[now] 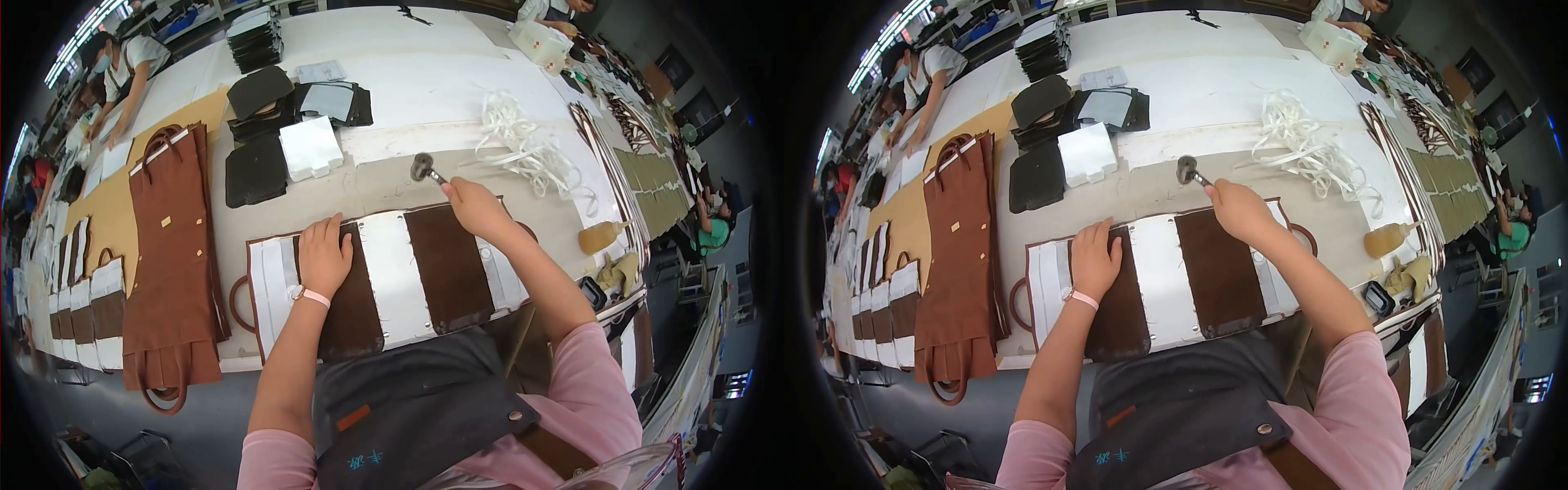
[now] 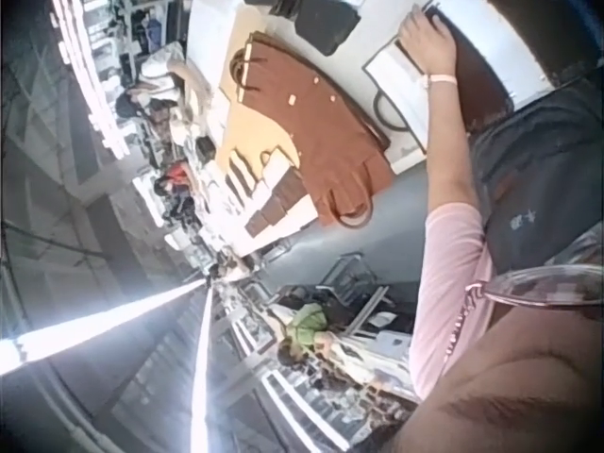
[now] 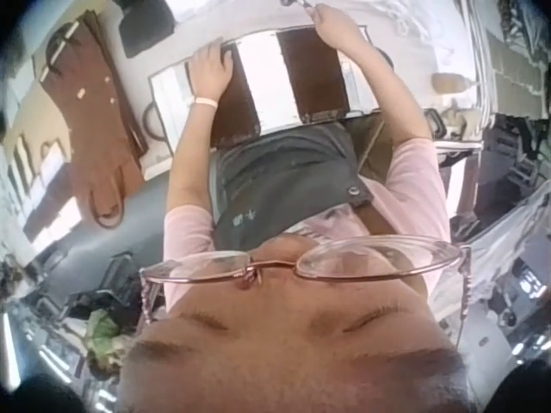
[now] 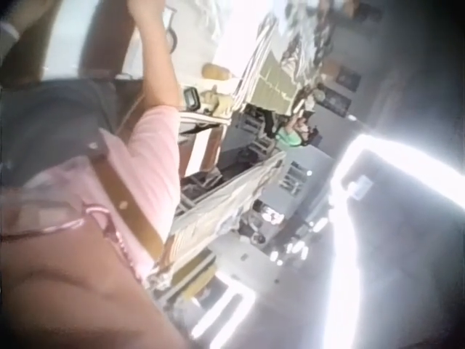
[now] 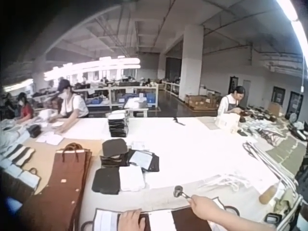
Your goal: The recorder is assembling and gluing leather components to make bags at a workshop table.
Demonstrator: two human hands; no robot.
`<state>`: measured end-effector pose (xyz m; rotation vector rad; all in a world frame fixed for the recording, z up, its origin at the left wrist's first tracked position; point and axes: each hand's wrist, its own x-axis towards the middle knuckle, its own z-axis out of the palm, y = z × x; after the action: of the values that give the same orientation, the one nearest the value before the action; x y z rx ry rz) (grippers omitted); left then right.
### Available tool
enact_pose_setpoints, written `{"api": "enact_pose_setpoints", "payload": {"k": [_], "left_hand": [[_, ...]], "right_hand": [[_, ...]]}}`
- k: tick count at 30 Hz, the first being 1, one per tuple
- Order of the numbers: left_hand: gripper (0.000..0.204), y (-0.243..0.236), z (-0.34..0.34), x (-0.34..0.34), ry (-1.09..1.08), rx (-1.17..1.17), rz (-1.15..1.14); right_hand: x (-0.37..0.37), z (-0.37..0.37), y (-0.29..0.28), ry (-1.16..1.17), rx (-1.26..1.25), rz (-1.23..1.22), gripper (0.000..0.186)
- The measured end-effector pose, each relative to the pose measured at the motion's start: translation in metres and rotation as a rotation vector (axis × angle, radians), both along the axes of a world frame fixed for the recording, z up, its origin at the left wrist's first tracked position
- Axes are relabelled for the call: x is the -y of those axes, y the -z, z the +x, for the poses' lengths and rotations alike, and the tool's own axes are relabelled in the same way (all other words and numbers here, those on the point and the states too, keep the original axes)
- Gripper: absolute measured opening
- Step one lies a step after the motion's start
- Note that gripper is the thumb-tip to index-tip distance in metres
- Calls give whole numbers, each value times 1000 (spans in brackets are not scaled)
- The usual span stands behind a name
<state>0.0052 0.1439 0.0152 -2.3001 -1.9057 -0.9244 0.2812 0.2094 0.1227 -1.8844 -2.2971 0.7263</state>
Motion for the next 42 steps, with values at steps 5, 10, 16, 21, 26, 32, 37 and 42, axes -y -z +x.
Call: {"api": "enact_pose_setpoints", "payload": {"k": [5, 10, 16, 21, 26, 32, 37, 42], "left_hand": [[39, 1, 3, -2, 14, 2, 2], [40, 1, 0, 1, -20, -10, -38], [39, 1, 2, 0, -9, 10, -34], [41, 4, -3, 1, -61, 26, 22], [42, 8, -2, -1, -149, 27, 43], [43, 7, -1, -2, -172, 53, 1], [46, 9, 0, -3, -179, 62, 7], [50, 14, -3, 0, -192, 74, 40]], "right_hand": [[11, 0, 41, -61, 122, -33, 44], [0, -3, -8, -30, 63, -23, 47], [19, 6, 40, -64, 134, -40, 48], [17, -2, -7, -15, -32, -29, 48], [22, -46, -13, -77, -300, 78, 47], [14, -98, 15, -97, -175, 58, 48], [15, -102, 38, -325, 86, -72, 50], [9, -111, 0, -67, -71, -4, 50]]}}
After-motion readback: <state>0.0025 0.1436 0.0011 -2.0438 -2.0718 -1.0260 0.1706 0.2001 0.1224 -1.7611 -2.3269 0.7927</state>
